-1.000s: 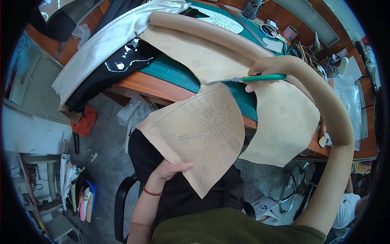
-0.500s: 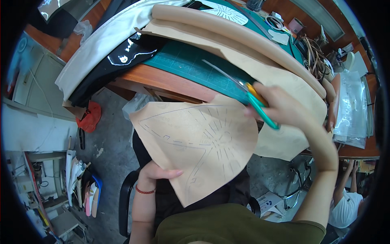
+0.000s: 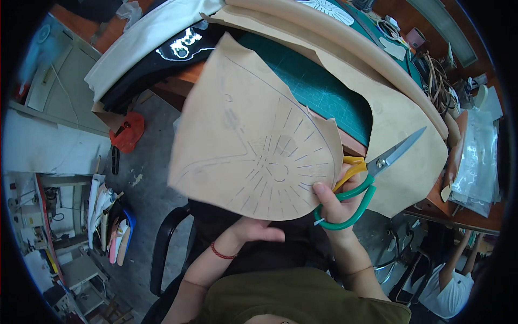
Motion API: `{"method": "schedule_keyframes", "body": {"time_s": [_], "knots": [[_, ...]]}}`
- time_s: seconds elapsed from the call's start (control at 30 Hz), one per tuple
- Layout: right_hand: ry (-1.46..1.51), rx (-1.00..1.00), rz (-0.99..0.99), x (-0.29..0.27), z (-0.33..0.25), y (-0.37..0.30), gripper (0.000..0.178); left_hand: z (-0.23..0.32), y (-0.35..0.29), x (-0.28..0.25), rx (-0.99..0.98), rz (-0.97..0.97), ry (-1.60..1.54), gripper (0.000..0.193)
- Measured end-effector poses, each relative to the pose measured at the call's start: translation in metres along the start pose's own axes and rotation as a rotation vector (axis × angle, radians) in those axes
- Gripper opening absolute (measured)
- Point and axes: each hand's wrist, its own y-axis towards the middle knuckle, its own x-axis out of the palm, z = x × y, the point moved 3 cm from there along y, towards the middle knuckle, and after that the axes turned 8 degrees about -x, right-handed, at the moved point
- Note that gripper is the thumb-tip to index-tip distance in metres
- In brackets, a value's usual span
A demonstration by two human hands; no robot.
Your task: The person uses green-handled scissors to cut a piece of tan material along a pre-drawn pattern. After cutting, they compare the piece to a white paper template. They then handle a roll of white tape and a strip of tan material, preparing them for the next step.
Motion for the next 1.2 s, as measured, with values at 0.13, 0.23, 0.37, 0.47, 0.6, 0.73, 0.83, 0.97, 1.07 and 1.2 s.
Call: {"method": "schedule_keyframes", "body": {"time_s": [0.13,0.23,0.37,0.47,0.6,0.73,0.83,0.97,1.07,1.2], "knots": [[-0.086,0.051,-0.083,-0.001,-0.005,-0.001,0.037,0.001,0.010,0.007,0.014,0.042,0.063,0.057],[-0.126,-0.045,-0.074,-0.004,0.000,0.004,0.032,0.042,0.033,0.027,0.157,0.165,0.648,0.037],[0.179,0.181,-0.235,-0.007,0.014,-0.004,0.035,0.074,0.036,0.027,0.076,0.236,0.637,0.021],[0.113,0.241,-0.384,0.001,0.035,-0.016,0.066,0.079,0.043,0.030,0.193,0.381,0.585,0.019],[-0.157,0.108,-0.453,0.013,0.036,-0.022,0.081,0.071,0.044,0.028,0.143,0.482,0.650,0.019],[-0.228,0.160,-0.439,0.012,0.036,-0.021,0.078,0.065,0.041,0.022,0.272,0.485,1.038,0.025],[-0.267,0.154,-0.472,0.005,0.037,-0.020,0.073,0.068,0.041,0.027,0.411,0.498,1.152,0.029],[-0.231,0.194,-0.478,0.005,0.038,-0.022,0.071,0.067,0.040,0.024,0.419,0.489,1.111,0.031],[-0.189,0.219,-0.472,0.007,0.037,-0.025,0.072,0.065,0.037,0.022,0.395,0.482,1.069,0.032],[-0.122,0.218,-0.447,0.007,0.038,-0.026,0.073,0.062,0.036,0.025,0.338,0.475,0.990,0.032]]}}
